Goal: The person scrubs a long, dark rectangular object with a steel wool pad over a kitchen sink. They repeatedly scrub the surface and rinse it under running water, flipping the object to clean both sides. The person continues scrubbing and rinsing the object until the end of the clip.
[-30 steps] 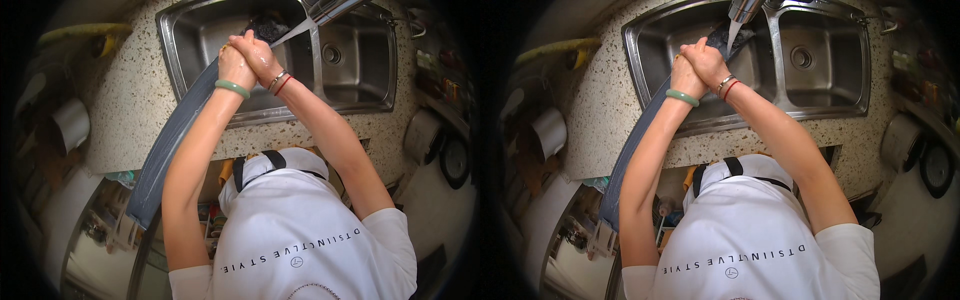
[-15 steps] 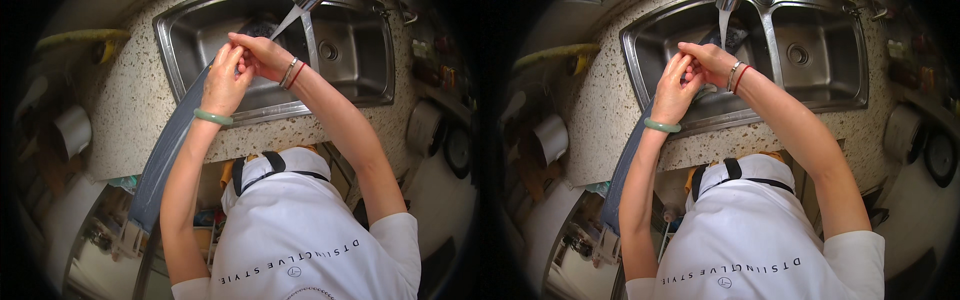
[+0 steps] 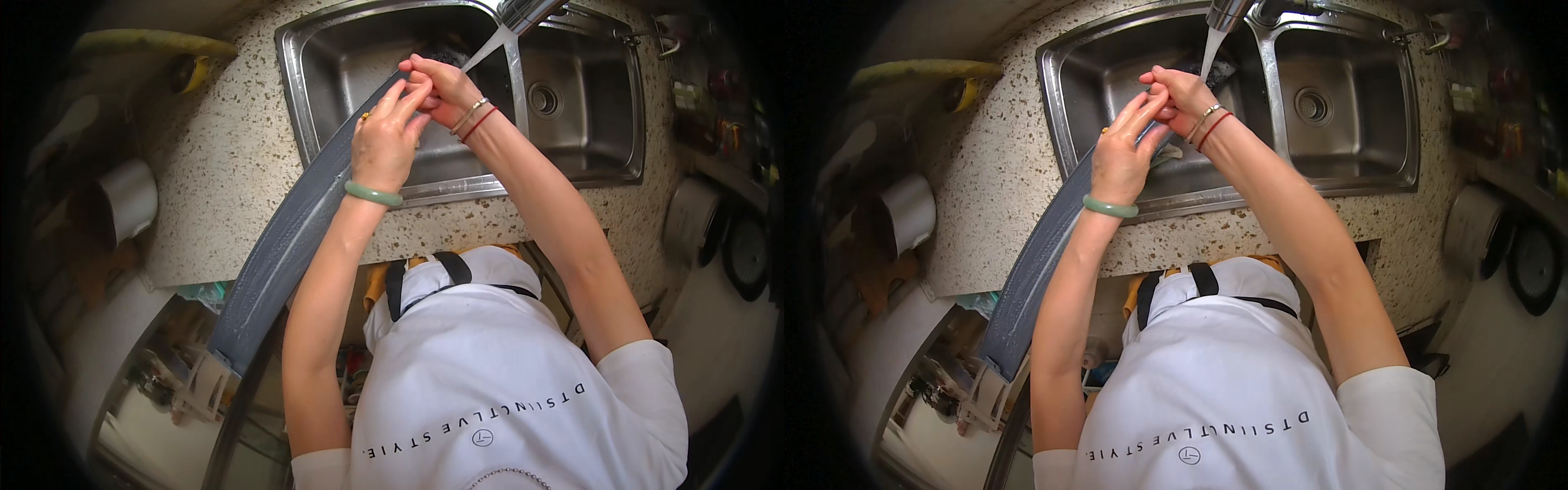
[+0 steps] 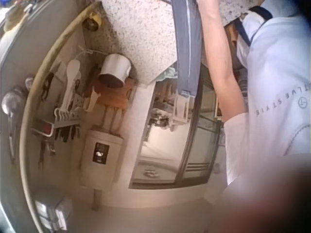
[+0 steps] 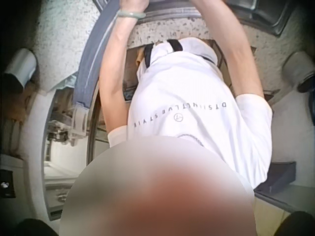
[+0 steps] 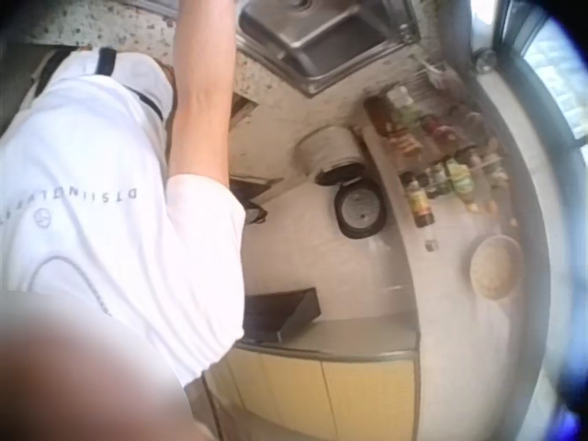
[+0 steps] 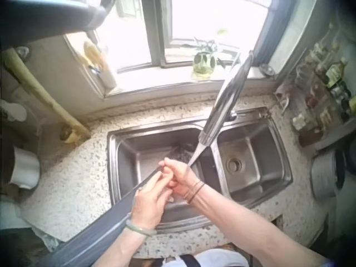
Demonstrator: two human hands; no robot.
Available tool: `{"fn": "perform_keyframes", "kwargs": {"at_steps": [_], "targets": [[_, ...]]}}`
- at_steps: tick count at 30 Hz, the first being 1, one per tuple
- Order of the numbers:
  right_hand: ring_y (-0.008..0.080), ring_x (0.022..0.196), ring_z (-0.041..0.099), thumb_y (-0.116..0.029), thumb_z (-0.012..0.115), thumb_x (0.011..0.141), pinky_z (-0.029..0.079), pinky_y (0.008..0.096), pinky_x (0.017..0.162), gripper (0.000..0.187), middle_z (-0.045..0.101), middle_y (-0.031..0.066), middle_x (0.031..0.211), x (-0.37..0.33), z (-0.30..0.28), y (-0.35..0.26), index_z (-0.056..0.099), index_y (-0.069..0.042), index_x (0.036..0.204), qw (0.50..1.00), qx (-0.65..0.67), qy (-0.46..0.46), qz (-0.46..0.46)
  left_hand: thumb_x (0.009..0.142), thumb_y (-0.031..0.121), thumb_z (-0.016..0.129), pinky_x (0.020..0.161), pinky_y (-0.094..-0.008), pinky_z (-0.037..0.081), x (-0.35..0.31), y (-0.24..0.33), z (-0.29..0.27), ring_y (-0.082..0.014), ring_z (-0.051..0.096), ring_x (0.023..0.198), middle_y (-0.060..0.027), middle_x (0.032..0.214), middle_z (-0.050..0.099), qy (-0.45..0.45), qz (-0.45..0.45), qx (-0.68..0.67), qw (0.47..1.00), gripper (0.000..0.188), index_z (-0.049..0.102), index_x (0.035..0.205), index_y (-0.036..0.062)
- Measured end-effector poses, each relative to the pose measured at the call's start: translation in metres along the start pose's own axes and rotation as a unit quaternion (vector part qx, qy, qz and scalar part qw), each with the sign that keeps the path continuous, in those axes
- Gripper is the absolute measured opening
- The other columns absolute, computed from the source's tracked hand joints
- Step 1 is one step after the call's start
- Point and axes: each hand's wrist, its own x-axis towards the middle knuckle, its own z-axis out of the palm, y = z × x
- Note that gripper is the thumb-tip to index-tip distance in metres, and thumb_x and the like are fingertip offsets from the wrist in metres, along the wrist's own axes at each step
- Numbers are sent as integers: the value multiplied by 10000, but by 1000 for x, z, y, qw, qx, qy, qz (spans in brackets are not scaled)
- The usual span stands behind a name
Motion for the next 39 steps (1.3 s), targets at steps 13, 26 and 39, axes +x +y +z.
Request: {"fn": "perform_keyframes", "kwargs": {"at_steps": [13, 26, 39], "targets": [[231, 1161, 584, -490, 445, 1033, 494, 388, 959, 551, 579, 78, 1352, -35, -11, 3, 502, -56, 1367, 976, 80, 89, -183, 1066, 386, 320, 1228, -475, 107, 54, 28, 101, -299, 170, 1516, -135, 1610, 280, -31, -113, -211, 970, 550, 309, 1551, 126], [130, 697, 595, -263, 622, 961, 499, 295, 647, 228, 636, 24, 790, 7, -20, -2, 622, -81, 825, 969, -170, 165, -73, 863, -17, 546, 1049, -426, 451, 44, 12, 61, -426, 545, 1206, -257, 1234, 602, -28, 10, -9, 1000, 377, 572, 1236, -61], [240, 1106, 604, -236, 585, 1005, 478, 359, 988, 291, 634, 154, 1186, -29, -18, 13, 586, 19, 1146, 986, 79, 129, -74, 1034, 425, 427, 1154, -629, 150, 38, -16, 75, -389, 241, 1478, -180, 1605, 265, -63, -16, 50, 997, 442, 508, 1446, 288]]}}
